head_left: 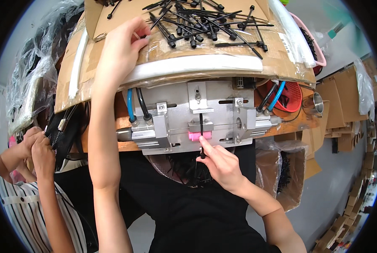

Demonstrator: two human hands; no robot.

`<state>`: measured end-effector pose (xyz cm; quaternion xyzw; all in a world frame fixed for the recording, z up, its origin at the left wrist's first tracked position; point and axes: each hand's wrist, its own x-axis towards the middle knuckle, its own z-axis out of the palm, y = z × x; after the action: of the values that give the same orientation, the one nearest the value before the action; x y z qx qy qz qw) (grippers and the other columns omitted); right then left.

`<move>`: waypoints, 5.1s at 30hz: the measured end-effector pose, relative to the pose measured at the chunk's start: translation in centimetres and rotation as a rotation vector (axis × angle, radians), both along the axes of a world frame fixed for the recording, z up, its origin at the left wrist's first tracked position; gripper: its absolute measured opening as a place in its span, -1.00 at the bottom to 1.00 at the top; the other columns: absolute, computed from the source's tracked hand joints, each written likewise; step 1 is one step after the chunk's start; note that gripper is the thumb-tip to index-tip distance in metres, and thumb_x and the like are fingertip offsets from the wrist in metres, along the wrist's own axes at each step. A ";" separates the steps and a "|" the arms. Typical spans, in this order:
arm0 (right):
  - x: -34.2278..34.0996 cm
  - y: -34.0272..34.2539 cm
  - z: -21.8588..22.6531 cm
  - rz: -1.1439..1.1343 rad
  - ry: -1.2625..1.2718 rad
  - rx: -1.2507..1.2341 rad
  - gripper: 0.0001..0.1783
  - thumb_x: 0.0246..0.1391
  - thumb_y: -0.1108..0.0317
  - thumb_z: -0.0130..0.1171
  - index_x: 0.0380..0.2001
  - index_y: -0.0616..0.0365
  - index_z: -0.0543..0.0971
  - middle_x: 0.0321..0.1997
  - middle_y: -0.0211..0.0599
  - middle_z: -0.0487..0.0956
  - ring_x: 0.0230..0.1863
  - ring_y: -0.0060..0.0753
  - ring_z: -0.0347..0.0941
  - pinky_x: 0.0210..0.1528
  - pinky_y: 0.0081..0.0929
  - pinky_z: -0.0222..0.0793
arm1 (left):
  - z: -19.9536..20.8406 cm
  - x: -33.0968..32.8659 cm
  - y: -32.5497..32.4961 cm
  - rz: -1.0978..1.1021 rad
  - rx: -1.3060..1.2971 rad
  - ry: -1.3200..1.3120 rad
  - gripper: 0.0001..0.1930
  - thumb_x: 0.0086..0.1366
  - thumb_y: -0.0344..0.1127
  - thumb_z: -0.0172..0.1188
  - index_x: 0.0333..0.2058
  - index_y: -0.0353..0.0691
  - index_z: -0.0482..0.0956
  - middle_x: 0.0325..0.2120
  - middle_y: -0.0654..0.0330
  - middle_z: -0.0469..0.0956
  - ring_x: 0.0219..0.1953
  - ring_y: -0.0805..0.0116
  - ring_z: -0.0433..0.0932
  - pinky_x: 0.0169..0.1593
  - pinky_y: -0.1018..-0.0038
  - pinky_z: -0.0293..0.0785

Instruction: The person repeatedly picks up black cable ties from a cardboard box and inserts them into a metal jig on a workbench. They manipulate a pink lever on the machine to process each tie individually. A coworker is visible in the background handling a black mesh bag.

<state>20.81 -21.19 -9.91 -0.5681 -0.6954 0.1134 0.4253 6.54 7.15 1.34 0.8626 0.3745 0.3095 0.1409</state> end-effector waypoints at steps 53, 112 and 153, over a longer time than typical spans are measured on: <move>0.1 0.2 -1.1 -0.014 -0.087 0.046 -0.29 -0.16 0.65 0.33 0.16 0.37 0.42 -0.50 -0.25 0.48 -0.52 -0.34 0.37 -0.40 -0.40 0.37 | 1.7 -4.1 -10.4 -0.079 -0.218 -0.237 -0.80 0.22 -0.59 0.19 -0.16 -0.34 0.53 -0.32 0.29 0.51 -0.26 0.56 0.45 -0.13 0.61 0.40; 14.3 14.5 18.0 -0.306 -0.146 0.218 -0.77 0.19 0.41 0.16 -0.08 0.12 0.59 -0.45 -0.50 0.48 -0.44 -0.71 0.33 -0.41 -0.68 0.21 | 0.9 -5.4 -8.5 -0.012 0.128 -0.041 -0.72 0.05 -0.60 0.27 -0.21 -0.31 0.56 -0.40 0.15 0.47 -0.36 0.27 0.49 -0.22 0.42 0.44; 13.4 13.4 15.5 -0.396 -0.728 0.115 -0.89 -0.11 0.48 0.21 -0.52 0.29 0.50 -0.42 -0.05 0.55 -0.31 0.04 0.48 -0.22 -0.16 0.39 | 1.7 9.8 -6.3 -0.258 0.395 -0.024 -0.80 0.14 -0.43 0.23 -0.25 -0.31 0.51 -0.28 0.06 0.42 -0.11 0.08 0.40 -0.05 0.26 0.40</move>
<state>34.18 -7.76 5.55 -0.6691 -0.6828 -0.2180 0.1963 16.36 0.85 3.07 0.9105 0.1916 0.3663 0.0124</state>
